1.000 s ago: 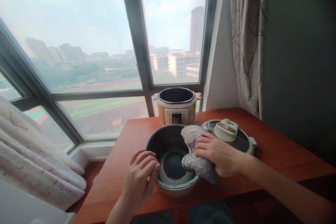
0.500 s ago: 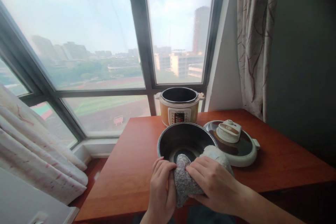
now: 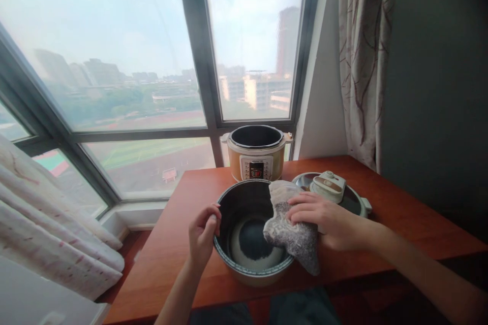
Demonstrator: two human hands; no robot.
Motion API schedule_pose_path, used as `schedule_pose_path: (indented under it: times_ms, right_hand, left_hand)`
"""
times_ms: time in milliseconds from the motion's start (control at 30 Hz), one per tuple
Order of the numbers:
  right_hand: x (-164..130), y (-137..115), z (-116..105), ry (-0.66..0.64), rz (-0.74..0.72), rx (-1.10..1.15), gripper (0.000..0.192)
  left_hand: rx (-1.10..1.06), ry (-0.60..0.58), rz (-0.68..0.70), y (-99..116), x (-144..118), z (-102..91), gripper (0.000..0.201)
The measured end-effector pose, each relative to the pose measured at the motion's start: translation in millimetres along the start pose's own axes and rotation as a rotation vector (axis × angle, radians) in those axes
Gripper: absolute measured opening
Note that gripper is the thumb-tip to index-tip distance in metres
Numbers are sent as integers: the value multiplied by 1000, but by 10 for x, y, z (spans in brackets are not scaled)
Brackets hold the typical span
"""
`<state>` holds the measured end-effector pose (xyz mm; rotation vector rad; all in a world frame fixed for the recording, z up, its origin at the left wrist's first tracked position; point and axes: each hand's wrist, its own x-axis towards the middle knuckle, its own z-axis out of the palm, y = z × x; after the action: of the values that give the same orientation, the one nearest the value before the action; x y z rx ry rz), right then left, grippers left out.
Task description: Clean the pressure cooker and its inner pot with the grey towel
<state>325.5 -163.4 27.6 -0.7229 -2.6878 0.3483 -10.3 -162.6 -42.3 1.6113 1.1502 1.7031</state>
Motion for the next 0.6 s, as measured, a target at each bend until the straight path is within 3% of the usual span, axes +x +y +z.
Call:
schedule_pose_path:
  times_ms: [200,333,467,533,600]
  right_hand:
    - [168,155,-41,10,40,55,53]
    - [233,121,31,-27,16,-48,52]
    - [194,29,85,-25,47,-109,55]
    - [177,-63,114,-12,54,-122,53]
    - [181,-185,162,2,67,-144,47]
  left_hand:
    - [-34,-106,-1,-28,279,-68,23]
    - [140,-151,102,57,304,-128,19]
    - [436,-121,355,307,57,-136,14]
    - [552,-239,513,484,-156,-45,17]
    - [644,-325,586,647,-368,107,23]
